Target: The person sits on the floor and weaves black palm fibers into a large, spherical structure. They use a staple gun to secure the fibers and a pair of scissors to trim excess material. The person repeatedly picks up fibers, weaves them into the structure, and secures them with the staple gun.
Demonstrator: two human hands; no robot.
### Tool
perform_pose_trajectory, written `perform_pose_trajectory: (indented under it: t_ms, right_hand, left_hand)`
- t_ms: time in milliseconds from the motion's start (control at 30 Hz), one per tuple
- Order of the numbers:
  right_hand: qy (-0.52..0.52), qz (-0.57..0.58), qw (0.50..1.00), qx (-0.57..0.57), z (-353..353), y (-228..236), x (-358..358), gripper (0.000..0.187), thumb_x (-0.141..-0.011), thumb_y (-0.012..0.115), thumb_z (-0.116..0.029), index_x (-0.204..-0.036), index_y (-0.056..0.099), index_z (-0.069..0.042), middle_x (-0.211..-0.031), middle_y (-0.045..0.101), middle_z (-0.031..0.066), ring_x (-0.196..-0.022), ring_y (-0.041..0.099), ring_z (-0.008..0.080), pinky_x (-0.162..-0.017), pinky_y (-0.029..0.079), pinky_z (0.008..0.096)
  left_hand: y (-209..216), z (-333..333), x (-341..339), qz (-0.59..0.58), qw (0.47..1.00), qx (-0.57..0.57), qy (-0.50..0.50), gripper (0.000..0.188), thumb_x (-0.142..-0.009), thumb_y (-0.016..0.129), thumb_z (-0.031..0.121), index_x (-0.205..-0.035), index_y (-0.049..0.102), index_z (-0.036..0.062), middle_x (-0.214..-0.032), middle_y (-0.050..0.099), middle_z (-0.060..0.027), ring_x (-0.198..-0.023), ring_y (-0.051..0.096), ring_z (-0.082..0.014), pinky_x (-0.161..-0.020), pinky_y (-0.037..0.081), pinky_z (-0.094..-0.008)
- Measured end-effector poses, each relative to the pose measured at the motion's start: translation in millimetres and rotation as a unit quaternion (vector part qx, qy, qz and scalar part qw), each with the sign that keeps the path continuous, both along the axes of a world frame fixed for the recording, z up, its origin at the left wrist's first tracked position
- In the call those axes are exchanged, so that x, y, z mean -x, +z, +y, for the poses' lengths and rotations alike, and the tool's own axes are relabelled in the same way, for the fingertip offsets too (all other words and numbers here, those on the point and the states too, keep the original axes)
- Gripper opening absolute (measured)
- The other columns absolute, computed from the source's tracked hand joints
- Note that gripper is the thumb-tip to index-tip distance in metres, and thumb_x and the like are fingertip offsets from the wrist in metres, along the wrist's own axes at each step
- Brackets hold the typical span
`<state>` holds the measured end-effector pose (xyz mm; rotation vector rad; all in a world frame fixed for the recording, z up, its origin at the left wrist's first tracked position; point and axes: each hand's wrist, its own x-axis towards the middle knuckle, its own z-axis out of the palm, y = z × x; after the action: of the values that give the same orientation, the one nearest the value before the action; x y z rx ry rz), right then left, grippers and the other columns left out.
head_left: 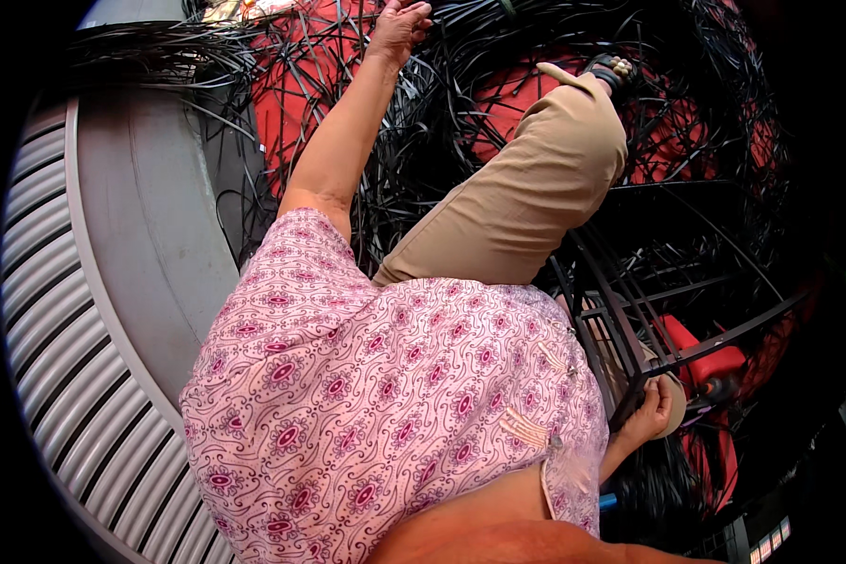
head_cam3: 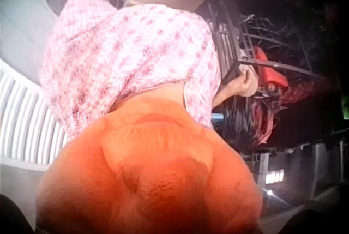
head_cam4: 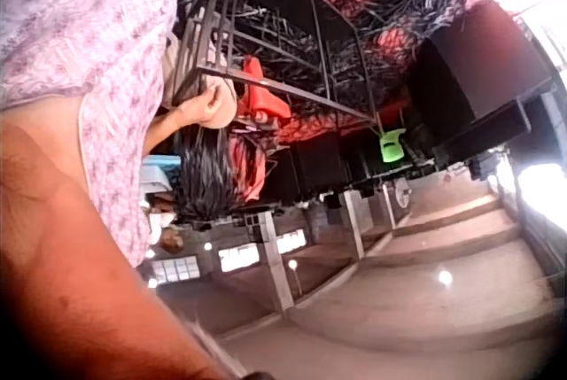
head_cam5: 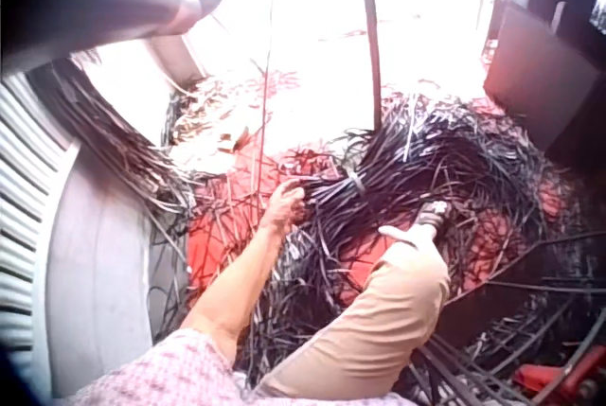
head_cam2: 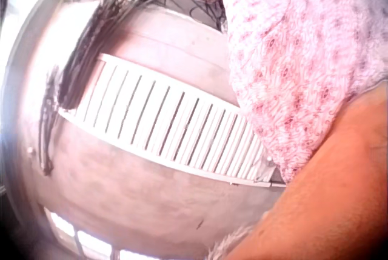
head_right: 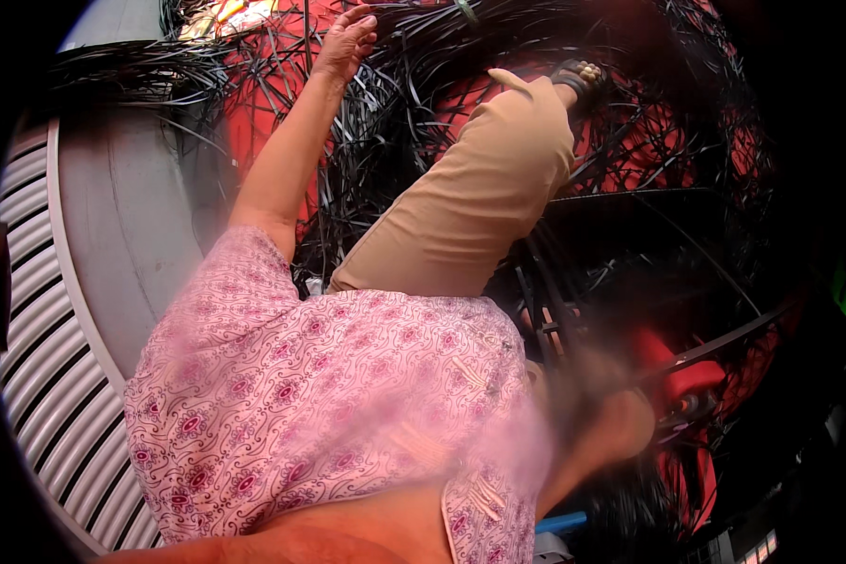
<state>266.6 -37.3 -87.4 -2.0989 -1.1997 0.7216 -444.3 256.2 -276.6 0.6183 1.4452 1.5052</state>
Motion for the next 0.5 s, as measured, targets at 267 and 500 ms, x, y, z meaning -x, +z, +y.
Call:
perform_pose_trajectory:
  t_ms: [267, 500]
  right_hand:
    - [-0.009, -0.157, 0.987, 0.006, 67.0, 20.9, 94.8, 0.023, -0.094, 0.061, -0.007, -0.114, 0.067, 0.003, -0.106, 0.069, 0.0097, -0.097, 0.064, 0.0173, -0.088, 0.049, 0.0292]
    - [0.057, -0.116, 0.989, -0.076, 83.9, 22.7, 97.8, 0.02, -0.093, 0.062, -0.008, -0.11, 0.069, 0.001, -0.104, 0.071, 0.0103, -0.09, 0.066, 0.0183, -0.082, 0.052, 0.0298]
  left_hand:
    - [89.9, -20.6, -42.1, 0.047, 0.932, 0.202, -0.298, 0.026, -0.097, 0.063, 0.026, -0.11, 0.07, 0.0048, -0.077, 0.066, 0.002, -0.045, 0.04, -0.0003, -0.038, 0.027, -0.0154]
    - [296.9, 36.5, -37.3, -0.011, 0.974, -0.119, -0.195, 0.025, -0.099, 0.058, 0.014, -0.119, 0.06, -0.0005, -0.072, 0.051, 0.0032, -0.047, 0.032, -0.0017, -0.038, 0.023, -0.0165]
